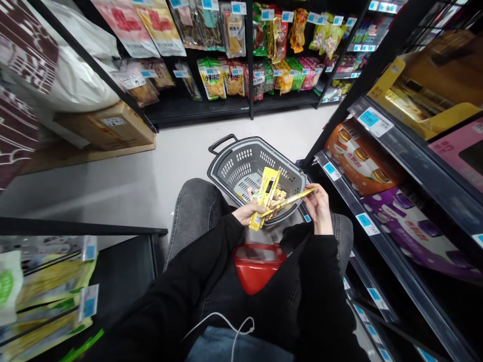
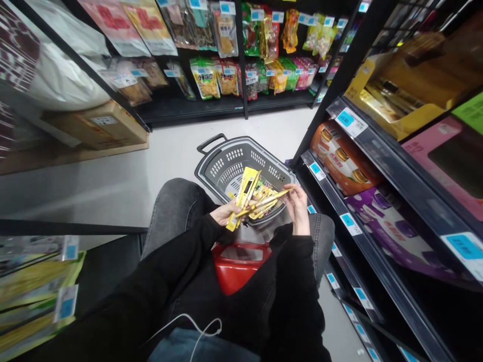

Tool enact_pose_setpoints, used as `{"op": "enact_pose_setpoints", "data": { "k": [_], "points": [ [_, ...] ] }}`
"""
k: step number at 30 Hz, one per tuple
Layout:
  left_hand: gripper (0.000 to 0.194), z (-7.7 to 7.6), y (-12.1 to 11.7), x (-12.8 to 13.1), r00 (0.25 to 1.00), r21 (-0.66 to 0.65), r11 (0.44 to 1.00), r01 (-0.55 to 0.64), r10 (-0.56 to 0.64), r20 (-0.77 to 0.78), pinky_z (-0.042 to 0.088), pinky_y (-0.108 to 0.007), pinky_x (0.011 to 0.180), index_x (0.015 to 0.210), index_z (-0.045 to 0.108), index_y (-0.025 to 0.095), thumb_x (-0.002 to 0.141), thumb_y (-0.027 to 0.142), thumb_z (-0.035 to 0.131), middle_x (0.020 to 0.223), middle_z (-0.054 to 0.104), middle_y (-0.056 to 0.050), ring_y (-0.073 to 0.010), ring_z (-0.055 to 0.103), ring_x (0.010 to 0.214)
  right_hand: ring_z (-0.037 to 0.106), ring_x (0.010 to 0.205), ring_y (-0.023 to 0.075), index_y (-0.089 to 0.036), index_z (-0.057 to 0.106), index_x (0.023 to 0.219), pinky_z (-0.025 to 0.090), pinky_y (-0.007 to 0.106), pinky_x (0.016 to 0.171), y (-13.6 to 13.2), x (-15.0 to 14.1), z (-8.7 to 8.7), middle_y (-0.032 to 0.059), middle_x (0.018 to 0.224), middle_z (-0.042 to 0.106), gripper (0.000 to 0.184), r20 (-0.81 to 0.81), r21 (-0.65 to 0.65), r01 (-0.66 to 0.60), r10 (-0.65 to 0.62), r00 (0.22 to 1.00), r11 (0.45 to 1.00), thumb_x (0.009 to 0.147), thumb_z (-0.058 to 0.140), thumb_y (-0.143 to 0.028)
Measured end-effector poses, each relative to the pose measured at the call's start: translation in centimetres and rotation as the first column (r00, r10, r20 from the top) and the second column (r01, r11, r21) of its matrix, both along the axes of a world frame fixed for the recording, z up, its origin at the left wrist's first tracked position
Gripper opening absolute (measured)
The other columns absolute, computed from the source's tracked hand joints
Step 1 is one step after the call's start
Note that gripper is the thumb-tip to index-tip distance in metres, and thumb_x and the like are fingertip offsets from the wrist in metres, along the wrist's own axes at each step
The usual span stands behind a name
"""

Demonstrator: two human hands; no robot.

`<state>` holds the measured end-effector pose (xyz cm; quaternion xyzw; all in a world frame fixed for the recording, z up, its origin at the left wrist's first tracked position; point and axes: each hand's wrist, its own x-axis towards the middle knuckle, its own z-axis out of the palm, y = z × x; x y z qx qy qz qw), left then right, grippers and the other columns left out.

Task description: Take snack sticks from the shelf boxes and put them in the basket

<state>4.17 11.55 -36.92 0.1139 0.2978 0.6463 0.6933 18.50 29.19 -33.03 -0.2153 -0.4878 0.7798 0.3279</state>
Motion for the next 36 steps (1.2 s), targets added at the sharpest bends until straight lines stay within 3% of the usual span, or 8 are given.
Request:
{"op": "enact_pose_setpoints", "data": {
  "k": [4, 6, 9, 21, 27, 31, 36],
  "points": [
    [0.058, 0.9, 0.8, 0.8, 0.930, -0.071, 0.981, -0.178, 0.144, -0.339, 0.052, -0.029, 0.071, 0.098, 0.062, 0.012, 0.043, 0.007, 0.081, 0.081, 0.069, -0.004, -0.0166, 0.065, 0.072, 0.062, 0.070, 0.0148, -0.018, 0.065, 0.092, 0.051, 0.026, 0.059, 0.2, -0.6, -0.7, 0.0025, 0.078, 0.067, 0.039, 0.141, -0.015, 0.128, -0.124, 0.982, 0.992, 0.060, 0.076, -0.038],
    [0.056, 1.0, 1.2, 1.0, 0.866, -0.086, 0.973, -0.213, 0.147, -0.477, 0.050, -0.034, 0.078, 0.094, 0.063, 0.011, 0.041, 0.009, 0.081, 0.084, 0.069, -0.005, -0.0190, 0.064, 0.078, 0.063, 0.067, 0.0161, -0.016, 0.065, 0.091, 0.051, 0.027, 0.058, 0.4, -0.9, -1.2, 0.0032, 0.077, 0.069, 0.042, 0.218, 0.006, 0.209, -0.206, 0.954, 0.978, 0.054, 0.079, -0.030],
    [0.051, 0.8, 1.4, 1.1, 0.813, -0.113, 0.965, -0.238, 0.134, -0.567, 0.049, -0.038, 0.082, 0.087, 0.063, 0.011, 0.039, 0.011, 0.082, 0.084, 0.069, -0.006, -0.0210, 0.064, 0.080, 0.063, 0.062, 0.0158, -0.013, 0.066, 0.087, 0.051, 0.027, 0.056, 0.6, -1.1, -1.8, 0.0032, 0.073, 0.069, 0.040, 0.255, 0.030, 0.269, -0.268, 0.929, 0.963, 0.051, 0.079, -0.027],
    [0.045, 0.6, 1.6, 1.2, 0.832, -0.183, 0.936, -0.302, 0.165, -0.529, 0.051, -0.038, 0.077, 0.078, 0.063, 0.011, 0.038, 0.011, 0.083, 0.073, 0.068, -0.004, -0.0207, 0.064, 0.072, 0.057, 0.051, 0.0098, -0.012, 0.062, 0.071, 0.050, 0.022, 0.050, 0.7, -1.0, -1.7, -0.0023, 0.059, 0.062, 0.029, 0.242, 0.055, 0.321, -0.324, 0.914, 0.946, 0.051, 0.078, -0.025],
    [0.030, -0.2, 1.8, 0.4, 0.851, -0.242, 0.878, -0.414, 0.279, -0.445, 0.053, -0.032, 0.059, 0.085, 0.060, 0.013, 0.064, 0.032, 0.070, 0.067, 0.065, -0.004, -0.0150, 0.060, 0.055, 0.062, 0.061, 0.0127, -0.014, 0.058, 0.078, 0.055, 0.026, 0.057, 1.7, -0.5, -2.5, -0.0023, 0.064, 0.061, 0.028, 0.293, 0.085, 0.540, -0.539, 0.790, 0.837, 0.064, 0.067, -0.037],
    [0.027, 0.0, 1.7, -0.1, 0.874, -0.271, 0.866, -0.419, 0.304, -0.380, 0.054, -0.030, 0.056, 0.085, 0.059, 0.013, 0.064, 0.025, 0.068, 0.067, 0.064, -0.004, -0.0141, 0.061, 0.054, 0.064, 0.067, 0.0148, -0.015, 0.058, 0.080, 0.056, 0.028, 0.059, 2.1, -0.4, -3.8, -0.0003, 0.069, 0.062, 0.025, 0.364, 0.215, 0.503, -0.547, 0.754, 0.837, 0.069, 0.061, -0.038],
    [0.035, 0.7, 1.6, 0.2, 0.894, -0.263, 0.885, -0.385, 0.286, -0.346, 0.056, -0.033, 0.057, 0.090, 0.060, 0.012, 0.059, 0.020, 0.074, 0.074, 0.067, -0.006, -0.0191, 0.066, 0.062, 0.062, 0.060, 0.0150, -0.017, 0.059, 0.078, 0.052, 0.026, 0.054, 2.0, -1.4, -6.3, 0.0010, 0.067, 0.062, 0.021, 0.470, 0.356, 0.382, -0.517, 0.716, 0.853, 0.068, 0.061, -0.035]
  ]
}}
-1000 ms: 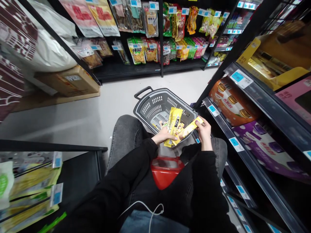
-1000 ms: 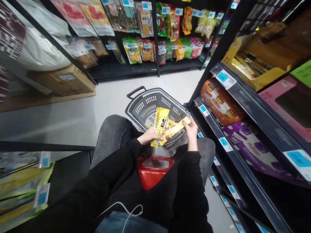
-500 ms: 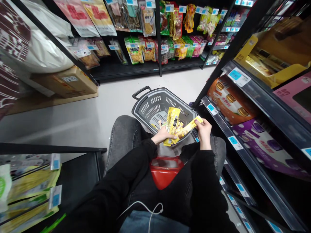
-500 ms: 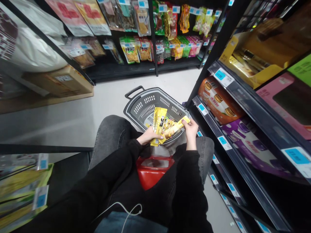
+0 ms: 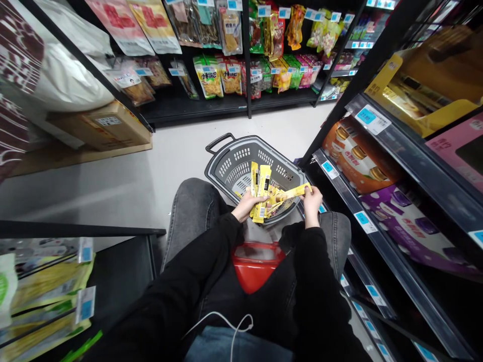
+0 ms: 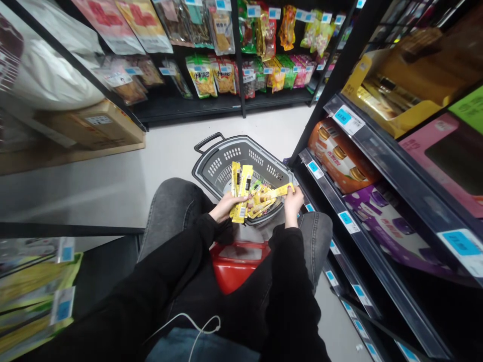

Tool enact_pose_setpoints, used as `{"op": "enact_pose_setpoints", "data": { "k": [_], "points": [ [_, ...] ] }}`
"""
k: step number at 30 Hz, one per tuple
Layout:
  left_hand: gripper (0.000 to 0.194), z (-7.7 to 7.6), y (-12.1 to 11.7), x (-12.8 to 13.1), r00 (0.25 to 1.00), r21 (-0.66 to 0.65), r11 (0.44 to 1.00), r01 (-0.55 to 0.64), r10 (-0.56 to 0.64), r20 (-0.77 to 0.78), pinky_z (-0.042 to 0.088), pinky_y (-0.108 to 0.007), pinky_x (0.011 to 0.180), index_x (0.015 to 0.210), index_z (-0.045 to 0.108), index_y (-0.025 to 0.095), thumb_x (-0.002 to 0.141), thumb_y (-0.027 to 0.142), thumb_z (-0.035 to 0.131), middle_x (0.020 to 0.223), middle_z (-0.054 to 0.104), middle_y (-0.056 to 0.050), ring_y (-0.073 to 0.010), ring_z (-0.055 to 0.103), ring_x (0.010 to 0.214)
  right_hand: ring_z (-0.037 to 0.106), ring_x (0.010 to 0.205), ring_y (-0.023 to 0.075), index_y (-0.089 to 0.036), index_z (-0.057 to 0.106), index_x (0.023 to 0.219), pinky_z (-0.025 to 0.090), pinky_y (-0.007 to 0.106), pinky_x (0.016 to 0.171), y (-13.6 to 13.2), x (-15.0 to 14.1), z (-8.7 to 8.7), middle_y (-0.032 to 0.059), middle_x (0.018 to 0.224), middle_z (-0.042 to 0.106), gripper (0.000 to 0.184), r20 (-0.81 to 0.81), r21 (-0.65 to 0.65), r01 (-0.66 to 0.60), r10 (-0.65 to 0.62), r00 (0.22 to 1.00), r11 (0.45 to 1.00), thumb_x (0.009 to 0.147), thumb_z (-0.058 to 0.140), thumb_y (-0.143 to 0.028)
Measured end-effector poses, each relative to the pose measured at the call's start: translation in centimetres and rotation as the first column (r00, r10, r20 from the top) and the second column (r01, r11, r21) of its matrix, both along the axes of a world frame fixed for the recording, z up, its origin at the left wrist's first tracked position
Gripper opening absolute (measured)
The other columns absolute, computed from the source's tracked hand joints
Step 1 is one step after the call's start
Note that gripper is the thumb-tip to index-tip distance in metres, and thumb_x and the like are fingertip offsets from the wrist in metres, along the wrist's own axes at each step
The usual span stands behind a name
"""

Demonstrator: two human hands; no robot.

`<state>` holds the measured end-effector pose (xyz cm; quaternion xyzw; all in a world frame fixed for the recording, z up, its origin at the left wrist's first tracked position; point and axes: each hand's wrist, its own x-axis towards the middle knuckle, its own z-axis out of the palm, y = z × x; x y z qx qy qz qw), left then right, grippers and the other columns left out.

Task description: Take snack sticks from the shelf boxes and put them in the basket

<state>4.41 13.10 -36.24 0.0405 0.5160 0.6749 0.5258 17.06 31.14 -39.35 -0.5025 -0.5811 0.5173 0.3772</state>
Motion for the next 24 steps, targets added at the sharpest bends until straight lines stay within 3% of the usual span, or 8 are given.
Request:
{"op": "enact_pose_setpoints", "data": {
  "k": [3, 6, 8, 11, 14, 18, 24],
  "points": [
    [0.037, 0.0, -0.2, 0.2, 1.000, 0.006, 1.000, 0.027, -0.027, -0.002, 0.056, -0.034, 0.059, 0.088, 0.060, 0.012, 0.056, 0.019, 0.077, 0.078, 0.068, -0.007, -0.0200, 0.066, 0.063, 0.061, 0.061, 0.0144, -0.018, 0.058, 0.073, 0.050, 0.025, 0.057, -0.1, -0.9, -1.3, 0.0010, 0.065, 0.063, 0.016, 0.003, -0.017, -0.029, 0.029, 1.000, 0.999, 0.062, 0.064, -0.029],
    [0.043, -0.3, -0.3, 0.2, 0.996, 0.031, 0.996, 0.079, -0.078, -0.036, 0.056, -0.036, 0.061, 0.091, 0.060, 0.012, 0.054, 0.018, 0.079, 0.077, 0.069, -0.007, -0.0210, 0.066, 0.064, 0.060, 0.064, 0.0142, -0.018, 0.058, 0.071, 0.050, 0.025, 0.061, -0.5, -1.7, -1.4, 0.0007, 0.065, 0.064, 0.019, -0.012, -0.044, -0.102, 0.102, 0.995, 0.994, 0.059, 0.067, -0.029],
    [0.047, -0.6, -0.4, 0.1, 0.991, 0.037, 0.994, 0.107, -0.104, -0.081, 0.055, -0.036, 0.063, 0.093, 0.060, 0.011, 0.051, 0.018, 0.080, 0.077, 0.069, -0.007, -0.0220, 0.066, 0.067, 0.060, 0.061, 0.0138, -0.017, 0.061, 0.074, 0.050, 0.026, 0.060, -1.0, -2.1, -0.7, 0.0013, 0.066, 0.065, 0.024, -0.039, -0.070, -0.196, 0.194, 0.980, 0.978, 0.060, 0.067, -0.035],
    [0.051, -0.8, -0.2, 0.0, 0.986, 0.019, 0.994, 0.106, -0.103, -0.127, 0.055, -0.035, 0.067, 0.091, 0.060, 0.010, 0.045, 0.016, 0.083, 0.080, 0.070, -0.008, -0.0226, 0.067, 0.073, 0.059, 0.057, 0.0118, -0.016, 0.062, 0.085, 0.049, 0.025, 0.058, -2.3, -2.7, 0.9, 0.0005, 0.069, 0.065, 0.035, -0.180, -0.134, -0.406, 0.381, 0.907, 0.904, 0.063, 0.067, -0.043],
    [0.057, -0.8, 0.1, 0.2, 0.984, 0.019, 0.993, 0.114, -0.110, -0.137, 0.055, -0.035, 0.070, 0.092, 0.061, 0.010, 0.040, 0.013, 0.084, 0.087, 0.071, -0.009, -0.0221, 0.067, 0.077, 0.056, 0.055, 0.0095, -0.017, 0.060, 0.082, 0.047, 0.022, 0.057, -3.6, -3.0, 2.1, -0.0021, 0.066, 0.063, 0.035, -0.292, -0.133, -0.515, 0.463, 0.837, 0.847, 0.060, 0.073, -0.041],
    [0.057, -0.6, 0.1, 0.5, 0.983, 0.022, 0.990, 0.139, -0.135, -0.125, 0.055, -0.034, 0.064, 0.095, 0.060, 0.009, 0.044, 0.018, 0.084, 0.091, 0.071, -0.012, -0.0214, 0.067, 0.072, 0.050, 0.050, 0.0072, -0.017, 0.057, 0.072, 0.041, 0.019, 0.050, -4.1, -2.9, 2.7, -0.0061, 0.056, 0.055, 0.030, -0.315, -0.112, -0.480, 0.427, 0.848, 0.870, 0.059, 0.074, -0.039],
    [0.057, 0.0, -0.3, 0.5, 0.974, 0.089, 0.970, 0.225, -0.227, 0.009, 0.055, -0.029, 0.052, 0.105, 0.059, 0.007, 0.053, 0.019, 0.082, 0.079, 0.071, -0.011, -0.0186, 0.066, 0.058, 0.034, 0.037, 0.0032, -0.019, 0.051, 0.070, 0.026, 0.018, 0.037, -2.5, -2.3, 3.0, -0.0120, 0.046, 0.037, 0.032, -0.377, -0.140, -0.247, 0.179, 0.909, 0.959, 0.059, 0.072, -0.040]
  ]
}}
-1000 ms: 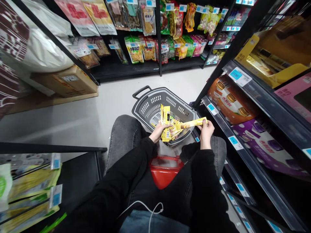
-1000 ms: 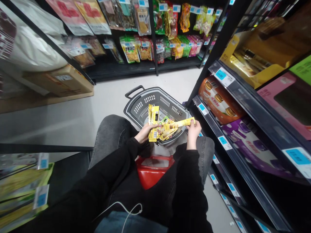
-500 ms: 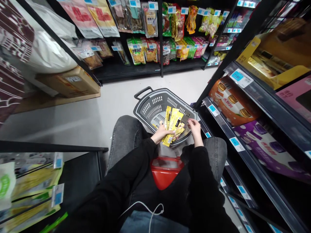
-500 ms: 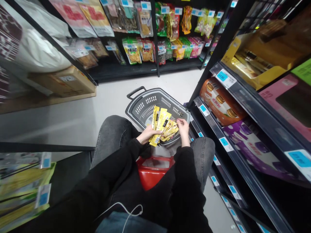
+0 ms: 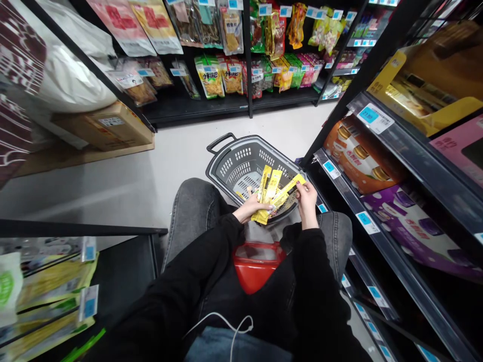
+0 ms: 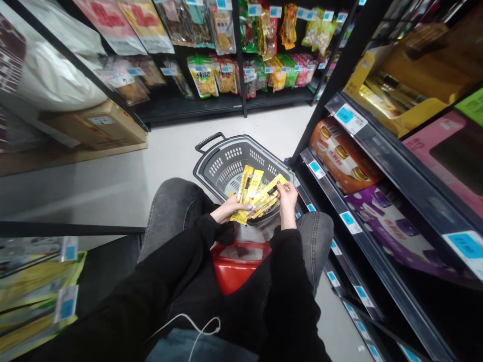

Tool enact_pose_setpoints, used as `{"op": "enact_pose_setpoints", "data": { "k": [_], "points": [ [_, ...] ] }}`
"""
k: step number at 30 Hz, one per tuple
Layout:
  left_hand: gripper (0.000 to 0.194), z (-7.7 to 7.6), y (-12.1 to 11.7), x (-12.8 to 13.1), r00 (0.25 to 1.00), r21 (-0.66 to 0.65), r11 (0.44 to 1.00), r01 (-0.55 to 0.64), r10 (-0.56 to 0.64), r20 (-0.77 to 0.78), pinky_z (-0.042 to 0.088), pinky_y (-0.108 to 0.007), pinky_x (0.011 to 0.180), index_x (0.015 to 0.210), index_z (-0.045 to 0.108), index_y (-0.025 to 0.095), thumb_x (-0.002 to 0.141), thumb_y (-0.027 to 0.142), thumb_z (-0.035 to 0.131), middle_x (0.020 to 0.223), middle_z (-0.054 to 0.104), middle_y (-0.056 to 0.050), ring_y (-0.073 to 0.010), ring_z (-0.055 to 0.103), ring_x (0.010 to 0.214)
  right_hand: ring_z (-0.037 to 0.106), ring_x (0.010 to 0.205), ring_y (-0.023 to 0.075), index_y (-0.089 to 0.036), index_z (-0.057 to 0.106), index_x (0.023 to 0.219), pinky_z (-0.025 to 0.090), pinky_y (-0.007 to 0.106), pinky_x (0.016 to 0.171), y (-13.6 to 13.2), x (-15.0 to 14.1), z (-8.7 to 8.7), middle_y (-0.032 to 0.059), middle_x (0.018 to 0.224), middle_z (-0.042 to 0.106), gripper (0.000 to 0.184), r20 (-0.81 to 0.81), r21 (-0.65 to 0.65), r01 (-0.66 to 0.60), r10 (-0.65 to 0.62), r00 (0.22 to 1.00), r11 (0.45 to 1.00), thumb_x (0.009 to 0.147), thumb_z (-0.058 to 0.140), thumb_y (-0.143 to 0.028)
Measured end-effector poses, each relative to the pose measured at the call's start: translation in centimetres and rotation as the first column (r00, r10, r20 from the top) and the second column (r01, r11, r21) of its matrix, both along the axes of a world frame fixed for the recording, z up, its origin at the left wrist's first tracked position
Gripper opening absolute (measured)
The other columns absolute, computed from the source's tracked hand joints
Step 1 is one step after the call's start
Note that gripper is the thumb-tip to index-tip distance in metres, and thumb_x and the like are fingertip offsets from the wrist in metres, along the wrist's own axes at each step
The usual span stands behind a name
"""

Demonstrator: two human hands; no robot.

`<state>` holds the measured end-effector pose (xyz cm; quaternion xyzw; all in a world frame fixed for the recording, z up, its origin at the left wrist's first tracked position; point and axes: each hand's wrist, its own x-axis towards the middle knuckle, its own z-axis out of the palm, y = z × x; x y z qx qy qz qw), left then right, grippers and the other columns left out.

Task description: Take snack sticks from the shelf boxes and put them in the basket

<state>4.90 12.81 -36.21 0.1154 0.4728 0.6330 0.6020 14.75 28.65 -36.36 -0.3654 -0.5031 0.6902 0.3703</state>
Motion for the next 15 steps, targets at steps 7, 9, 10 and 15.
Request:
{"op": "enact_pose_setpoints", "data": {
  "k": [7, 9, 10, 15],
  "points": [
    [0.062, 0.1, 0.0, 0.0, 0.996, 0.024, 0.996, -0.084, 0.082, 0.046, 0.054, -0.028, 0.052, 0.116, 0.054, 0.010, 0.060, 0.018, 0.078, 0.085, 0.071, -0.010, -0.0166, 0.065, 0.057, 0.037, 0.039, 0.0025, -0.019, 0.048, 0.068, 0.029, 0.017, 0.037, 0.7, 0.7, 0.5, -0.0089, 0.054, 0.046, 0.038, -0.066, -0.020, 0.096, -0.097, 0.993, 0.995, 0.056, 0.075, -0.043],
    [0.060, -0.1, -0.2, -0.2, 0.991, 0.014, 0.997, -0.081, 0.079, 0.109, 0.053, -0.027, 0.051, 0.117, 0.053, 0.011, 0.063, 0.023, 0.076, 0.084, 0.071, -0.010, -0.0155, 0.064, 0.056, 0.038, 0.040, 0.0018, -0.019, 0.051, 0.072, 0.033, 0.017, 0.039, 0.7, 0.9, 0.8, -0.0079, 0.059, 0.049, 0.038, -0.122, -0.066, 0.040, -0.048, 0.991, 0.997, 0.055, 0.076, -0.042],
    [0.058, -0.2, -0.3, -0.4, 0.987, 0.010, 0.998, -0.067, 0.064, 0.147, 0.053, -0.026, 0.051, 0.117, 0.054, 0.011, 0.066, 0.027, 0.075, 0.083, 0.071, -0.011, -0.0149, 0.063, 0.055, 0.039, 0.042, 0.0017, -0.019, 0.053, 0.074, 0.035, 0.017, 0.041, 0.7, 0.9, 1.0, -0.0072, 0.062, 0.050, 0.037, -0.146, -0.083, 0.003, -0.015, 0.989, 0.997, 0.056, 0.076, -0.041],
    [0.057, -0.8, -0.8, -1.3, 0.946, 0.066, 0.998, 0.016, -0.037, 0.321, 0.047, -0.023, 0.050, 0.113, 0.058, 0.012, 0.074, 0.053, 0.062, 0.083, 0.071, -0.013, -0.0137, 0.060, 0.055, 0.041, 0.048, 0.0034, -0.021, 0.054, 0.079, 0.041, 0.019, 0.047, 0.7, 1.1, 1.4, -0.0043, 0.073, 0.054, 0.031, -0.202, -0.075, -0.124, 0.106, 0.974, 0.989, 0.063, 0.072, -0.041]
  ]
}}
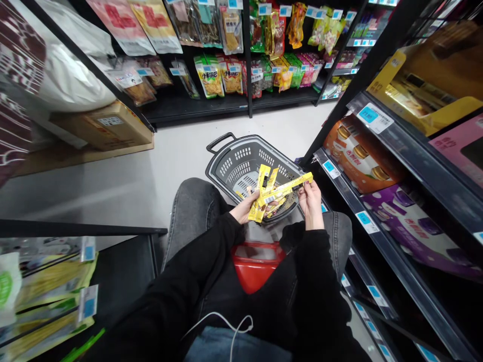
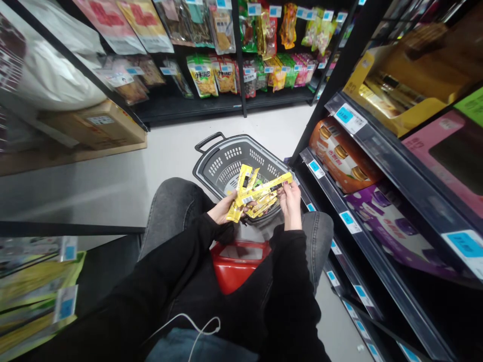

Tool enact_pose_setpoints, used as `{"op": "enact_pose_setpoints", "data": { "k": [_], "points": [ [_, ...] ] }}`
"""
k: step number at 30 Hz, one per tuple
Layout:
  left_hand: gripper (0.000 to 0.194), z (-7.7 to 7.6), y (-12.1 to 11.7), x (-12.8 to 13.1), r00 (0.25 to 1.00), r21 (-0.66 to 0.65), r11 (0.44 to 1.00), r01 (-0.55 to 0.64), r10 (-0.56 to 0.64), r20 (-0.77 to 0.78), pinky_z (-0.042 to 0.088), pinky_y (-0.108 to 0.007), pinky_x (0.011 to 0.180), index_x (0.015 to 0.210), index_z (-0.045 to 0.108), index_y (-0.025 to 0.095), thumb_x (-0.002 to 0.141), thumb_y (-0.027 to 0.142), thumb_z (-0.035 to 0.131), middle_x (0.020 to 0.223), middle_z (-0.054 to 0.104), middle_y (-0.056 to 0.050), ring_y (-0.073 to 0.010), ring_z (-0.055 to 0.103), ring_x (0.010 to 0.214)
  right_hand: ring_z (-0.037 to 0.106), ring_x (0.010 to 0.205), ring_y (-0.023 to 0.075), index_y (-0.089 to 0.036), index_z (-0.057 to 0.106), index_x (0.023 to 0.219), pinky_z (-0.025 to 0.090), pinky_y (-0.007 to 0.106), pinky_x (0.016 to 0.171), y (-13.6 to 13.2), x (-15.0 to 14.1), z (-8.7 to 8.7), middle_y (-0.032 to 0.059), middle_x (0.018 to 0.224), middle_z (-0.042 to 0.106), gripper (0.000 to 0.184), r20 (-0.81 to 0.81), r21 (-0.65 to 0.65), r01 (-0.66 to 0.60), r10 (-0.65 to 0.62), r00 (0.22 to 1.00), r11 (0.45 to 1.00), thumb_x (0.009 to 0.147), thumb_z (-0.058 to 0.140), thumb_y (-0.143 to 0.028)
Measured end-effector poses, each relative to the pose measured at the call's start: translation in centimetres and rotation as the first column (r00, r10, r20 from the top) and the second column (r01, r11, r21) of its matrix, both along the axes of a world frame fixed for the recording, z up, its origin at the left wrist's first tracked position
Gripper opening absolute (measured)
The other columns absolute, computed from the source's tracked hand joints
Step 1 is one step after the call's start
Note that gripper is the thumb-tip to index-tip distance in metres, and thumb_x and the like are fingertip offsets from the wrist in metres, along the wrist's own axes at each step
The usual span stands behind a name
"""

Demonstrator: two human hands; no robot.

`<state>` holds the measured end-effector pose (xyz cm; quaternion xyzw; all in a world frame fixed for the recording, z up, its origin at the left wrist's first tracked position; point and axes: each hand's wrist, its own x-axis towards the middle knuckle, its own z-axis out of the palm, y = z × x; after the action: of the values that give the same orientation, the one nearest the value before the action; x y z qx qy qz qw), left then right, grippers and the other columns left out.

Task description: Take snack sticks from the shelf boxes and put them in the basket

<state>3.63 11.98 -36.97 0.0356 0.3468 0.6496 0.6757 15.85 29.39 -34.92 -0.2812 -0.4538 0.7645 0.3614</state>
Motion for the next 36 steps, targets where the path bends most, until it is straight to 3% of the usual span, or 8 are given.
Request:
{"op": "enact_pose_setpoints", "data": {
  "k": [3, 7, 9, 14, 19, 25, 31, 36],
  "points": [
    [0.056, -0.1, -0.3, -0.2, 0.998, 0.024, 0.998, 0.055, -0.056, 0.034, 0.040, -0.021, 0.041, 0.107, 0.061, 0.012, 0.073, 0.057, 0.059, 0.072, 0.068, -0.010, -0.0117, 0.053, 0.047, 0.036, 0.046, 0.0037, -0.023, 0.054, 0.080, 0.039, 0.019, 0.045, -0.2, 0.1, 0.2, -0.0045, 0.073, 0.052, 0.028, -0.016, 0.021, -0.049, 0.050, 0.999, 0.999, 0.066, 0.070, -0.041],
    [0.037, 0.1, -0.5, 0.0, 0.995, 0.053, 0.994, 0.096, -0.098, 0.027, 0.035, -0.018, 0.037, 0.097, 0.063, 0.012, 0.068, 0.035, 0.070, 0.058, 0.058, -0.001, -0.0069, 0.044, 0.041, 0.040, 0.049, 0.0063, -0.023, 0.057, 0.079, 0.041, 0.021, 0.047, -0.5, 0.2, 0.4, -0.0016, 0.076, 0.056, 0.028, -0.007, 0.040, -0.081, 0.081, 0.997, 0.996, 0.066, 0.069, -0.044],
    [0.042, 0.2, -0.4, 0.2, 0.997, 0.060, 0.995, 0.081, -0.081, 0.000, 0.036, -0.017, 0.037, 0.100, 0.063, 0.012, 0.061, 0.025, 0.075, 0.057, 0.057, 0.001, -0.0065, 0.046, 0.041, 0.049, 0.057, 0.0094, -0.022, 0.060, 0.082, 0.045, 0.024, 0.053, -0.5, 0.3, 0.5, 0.0013, 0.078, 0.059, 0.031, -0.007, 0.021, -0.084, 0.084, 0.996, 0.996, 0.069, 0.065, -0.049],
    [0.064, 0.6, 0.4, 0.6, 0.966, -0.007, 1.000, -0.022, 0.019, -0.258, 0.045, -0.020, 0.043, 0.116, 0.057, 0.012, 0.056, 0.016, 0.077, 0.076, 0.067, -0.004, -0.0103, 0.058, 0.048, 0.059, 0.072, 0.0150, -0.017, 0.063, 0.091, 0.049, 0.028, 0.065, -0.1, 0.7, 0.6, 0.0049, 0.080, 0.065, 0.039, 0.008, -0.012, -0.042, 0.042, 0.999, 0.999, 0.073, 0.059, -0.051],
    [0.062, 0.5, 1.0, 0.7, 0.881, -0.051, 0.979, -0.197, 0.154, -0.447, 0.051, -0.020, 0.049, 0.106, 0.061, 0.011, 0.048, 0.014, 0.082, 0.087, 0.070, -0.006, -0.0122, 0.063, 0.058, 0.063, 0.080, 0.0185, -0.016, 0.064, 0.087, 0.051, 0.032, 0.069, 0.4, 0.9, 0.5, 0.0051, 0.079, 0.068, 0.033, 0.079, -0.017, 0.032, -0.030, 0.996, 0.999, 0.064, 0.069, -0.038],
    [0.070, 0.6, 1.1, 0.7, 0.838, 0.009, 0.968, -0.250, 0.221, -0.499, 0.053, -0.021, 0.052, 0.112, 0.061, 0.011, 0.046, 0.016, 0.083, 0.096, 0.071, -0.009, -0.0179, 0.067, 0.072, 0.062, 0.075, 0.0139, -0.016, 0.064, 0.076, 0.051, 0.028, 0.068, 0.6, 1.0, 0.2, 0.0021, 0.079, 0.066, 0.027, 0.107, -0.018, 0.157, -0.154, 0.982, 0.987, 0.057, 0.074, -0.032],
    [0.069, 0.7, 1.1, 0.9, 0.822, 0.024, 0.963, -0.269, 0.242, -0.515, 0.057, -0.025, 0.068, 0.111, 0.062, 0.010, 0.045, 0.015, 0.083, 0.103, 0.070, -0.012, -0.0220, 0.068, 0.085, 0.060, 0.069, 0.0119, -0.013, 0.066, 0.075, 0.051, 0.025, 0.065, 0.8, 1.0, 0.0, 0.0019, 0.077, 0.066, 0.030, 0.104, -0.040, 0.201, -0.196, 0.975, 0.979, 0.052, 0.078, -0.030],
    [0.070, 0.7, 1.2, 0.9, 0.823, 0.026, 0.963, -0.268, 0.243, -0.514, 0.056, -0.024, 0.066, 0.112, 0.062, 0.010, 0.046, 0.014, 0.083, 0.100, 0.070, -0.011, -0.0213, 0.068, 0.083, 0.060, 0.070, 0.0122, -0.014, 0.066, 0.076, 0.050, 0.026, 0.066, 0.9, 1.1, -0.3, 0.0021, 0.077, 0.066, 0.030, 0.110, -0.023, 0.195, -0.191, 0.975, 0.981, 0.054, 0.078, -0.030]
  ]
}}
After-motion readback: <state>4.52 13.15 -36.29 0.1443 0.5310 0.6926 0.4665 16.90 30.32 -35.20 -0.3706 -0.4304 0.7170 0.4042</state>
